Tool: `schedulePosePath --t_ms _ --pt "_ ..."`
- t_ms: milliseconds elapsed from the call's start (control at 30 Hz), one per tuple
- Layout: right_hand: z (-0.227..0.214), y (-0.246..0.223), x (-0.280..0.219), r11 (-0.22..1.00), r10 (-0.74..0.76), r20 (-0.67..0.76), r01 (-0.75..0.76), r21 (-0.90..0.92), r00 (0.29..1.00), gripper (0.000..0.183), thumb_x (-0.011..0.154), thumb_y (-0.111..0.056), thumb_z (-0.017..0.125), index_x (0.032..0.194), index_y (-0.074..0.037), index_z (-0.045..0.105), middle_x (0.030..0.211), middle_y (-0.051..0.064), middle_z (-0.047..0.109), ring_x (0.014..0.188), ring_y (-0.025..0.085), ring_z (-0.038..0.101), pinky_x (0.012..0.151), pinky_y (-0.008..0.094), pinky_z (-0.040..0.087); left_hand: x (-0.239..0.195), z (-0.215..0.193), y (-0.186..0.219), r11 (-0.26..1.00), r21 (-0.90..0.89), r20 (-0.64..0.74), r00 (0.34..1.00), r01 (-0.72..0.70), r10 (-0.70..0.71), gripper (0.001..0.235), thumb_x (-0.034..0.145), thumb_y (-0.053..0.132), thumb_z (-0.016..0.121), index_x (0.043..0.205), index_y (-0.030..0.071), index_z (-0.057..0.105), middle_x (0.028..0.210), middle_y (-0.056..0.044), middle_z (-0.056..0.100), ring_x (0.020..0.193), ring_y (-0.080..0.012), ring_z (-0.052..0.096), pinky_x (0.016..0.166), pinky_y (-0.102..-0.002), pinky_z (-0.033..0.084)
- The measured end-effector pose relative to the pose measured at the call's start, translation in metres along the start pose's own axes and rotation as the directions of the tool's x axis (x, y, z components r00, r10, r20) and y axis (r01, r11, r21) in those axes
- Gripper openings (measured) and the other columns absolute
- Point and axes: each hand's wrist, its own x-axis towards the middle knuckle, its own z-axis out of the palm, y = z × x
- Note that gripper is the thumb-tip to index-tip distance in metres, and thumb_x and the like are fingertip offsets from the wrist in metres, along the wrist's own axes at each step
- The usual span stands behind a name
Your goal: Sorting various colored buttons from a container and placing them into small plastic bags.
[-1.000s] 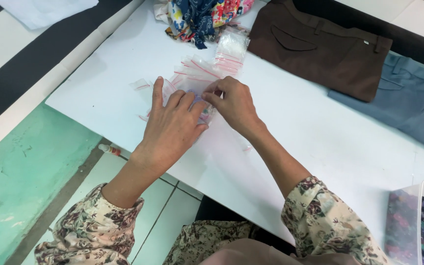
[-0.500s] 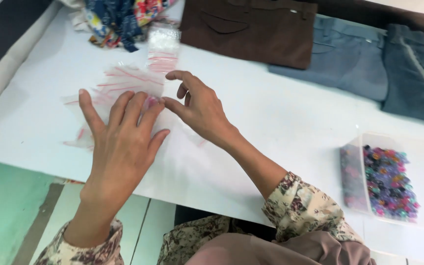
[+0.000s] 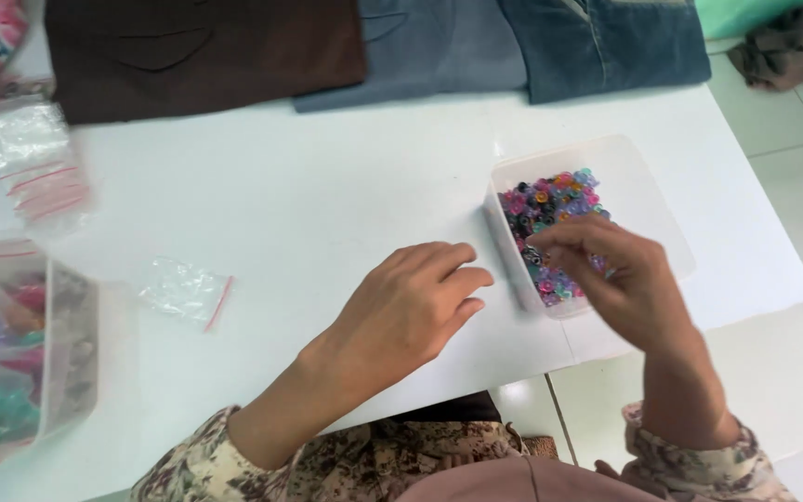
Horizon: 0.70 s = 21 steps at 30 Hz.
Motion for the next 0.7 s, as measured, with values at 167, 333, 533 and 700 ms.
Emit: schedulePosePath --t_ms 167,333,533,700 --pt "-0.034 0.054 0.001 0.939 0.234 0.318 -0.129 -0.32 0.919 0.026 0.097 -0.007 0.056 0.105 -0.017 0.078 0.101 -0.002 0.075 0.077 0.019 0.067 0.07 0.033 0.049 0.075 0.077 0.0 0.998 0.02 0.172 0.983 -0.066 0.062 0.007 0.089 0.005 0.067 0.084 0.01 0.067 0.084 -0.006 0.062 0.079 -0.0288 0.063 0.073 -0.043 0.051" --pt "-0.025 0.043 0.024 0.854 0.476 0.568 -0.2 -0.48 0.672 0.032 0.093 0.0 0.057 0.11 -0.01 0.082 0.11 0.013 0.078 0.092 0.029 0.079 0.073 0.037 0.059 0.104 0.161 -0.013 0.994 0.048 0.488 0.866 0.095 -0.106 0.028 0.086 0.007 0.062 0.058 0.01 0.064 0.059 -0.004 0.062 0.06 -0.0248 0.065 0.067 -0.041 0.052" --pt "-0.034 0.054 0.044 0.866 0.315 0.38 -0.1 -0.489 0.87 0.039 0.094 0.006 0.053 0.123 -0.007 0.075 0.12 0.022 0.072 0.106 0.035 0.074 0.08 0.038 0.062 0.134 0.123 -0.026 0.946 0.308 0.471 0.849 0.098 -0.241 0.01 0.078 -0.005 0.07 0.076 0.004 0.074 0.076 -0.012 0.068 0.07 -0.0286 0.068 0.064 -0.043 0.05" --pt "-0.04 0.063 0.048 0.811 0.281 0.202 -0.119 -0.572 0.938 0.046 0.093 0.012 0.05 0.133 0.001 0.068 0.127 0.028 0.067 0.113 0.042 0.07 0.086 0.043 0.061 0.147 0.1 -0.044 0.951 0.174 0.266 0.918 0.255 -0.295 0.01 0.077 -0.012 0.072 0.087 -0.01 0.071 0.074 -0.018 0.061 0.065 -0.0315 0.071 0.057 -0.044 0.062"
